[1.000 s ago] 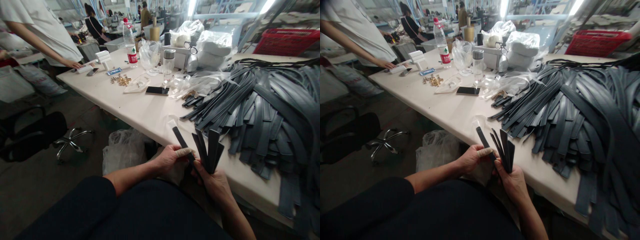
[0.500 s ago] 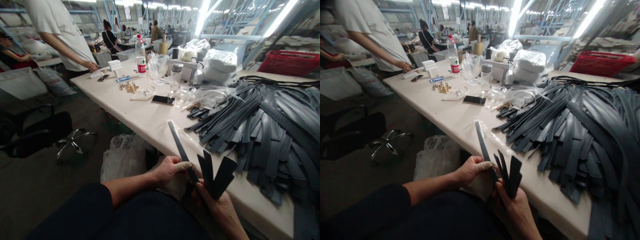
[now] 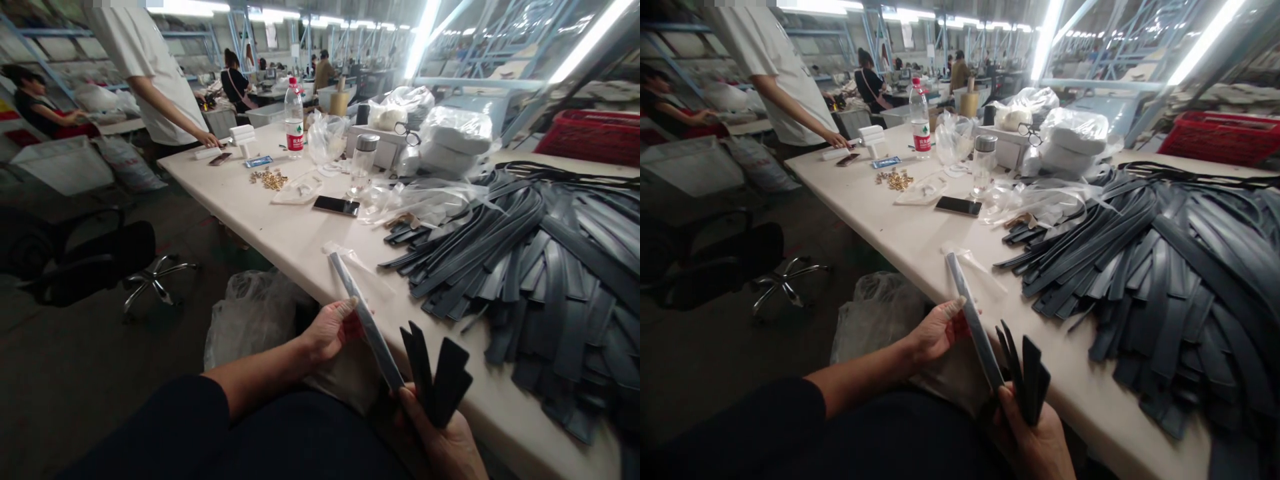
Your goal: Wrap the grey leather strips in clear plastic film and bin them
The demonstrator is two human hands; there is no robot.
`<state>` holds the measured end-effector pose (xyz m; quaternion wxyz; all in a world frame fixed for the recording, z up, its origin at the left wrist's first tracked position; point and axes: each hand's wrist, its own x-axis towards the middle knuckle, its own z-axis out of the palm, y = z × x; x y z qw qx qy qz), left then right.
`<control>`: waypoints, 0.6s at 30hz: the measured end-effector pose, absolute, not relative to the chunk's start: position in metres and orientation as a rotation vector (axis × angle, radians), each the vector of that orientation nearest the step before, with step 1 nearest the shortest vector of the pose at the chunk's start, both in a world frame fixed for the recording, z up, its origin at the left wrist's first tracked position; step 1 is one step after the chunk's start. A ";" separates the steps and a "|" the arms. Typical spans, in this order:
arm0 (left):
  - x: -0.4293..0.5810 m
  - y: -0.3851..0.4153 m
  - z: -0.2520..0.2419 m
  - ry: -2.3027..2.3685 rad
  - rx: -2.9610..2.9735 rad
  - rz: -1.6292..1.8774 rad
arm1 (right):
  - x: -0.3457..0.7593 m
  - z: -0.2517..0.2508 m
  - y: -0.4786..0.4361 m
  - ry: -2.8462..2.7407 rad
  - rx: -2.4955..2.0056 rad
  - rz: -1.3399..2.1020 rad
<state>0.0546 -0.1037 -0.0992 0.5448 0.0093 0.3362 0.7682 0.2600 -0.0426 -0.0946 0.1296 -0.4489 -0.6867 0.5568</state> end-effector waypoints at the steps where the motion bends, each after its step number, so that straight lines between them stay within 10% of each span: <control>1: 0.050 -0.102 -0.100 0.803 -0.009 1.842 | 0.262 -0.096 -0.045 -1.982 -1.309 1.626; 18: 0.063 -0.112 -0.092 1.059 0.367 1.790 | 0.253 -0.090 -0.032 -1.804 -1.158 1.831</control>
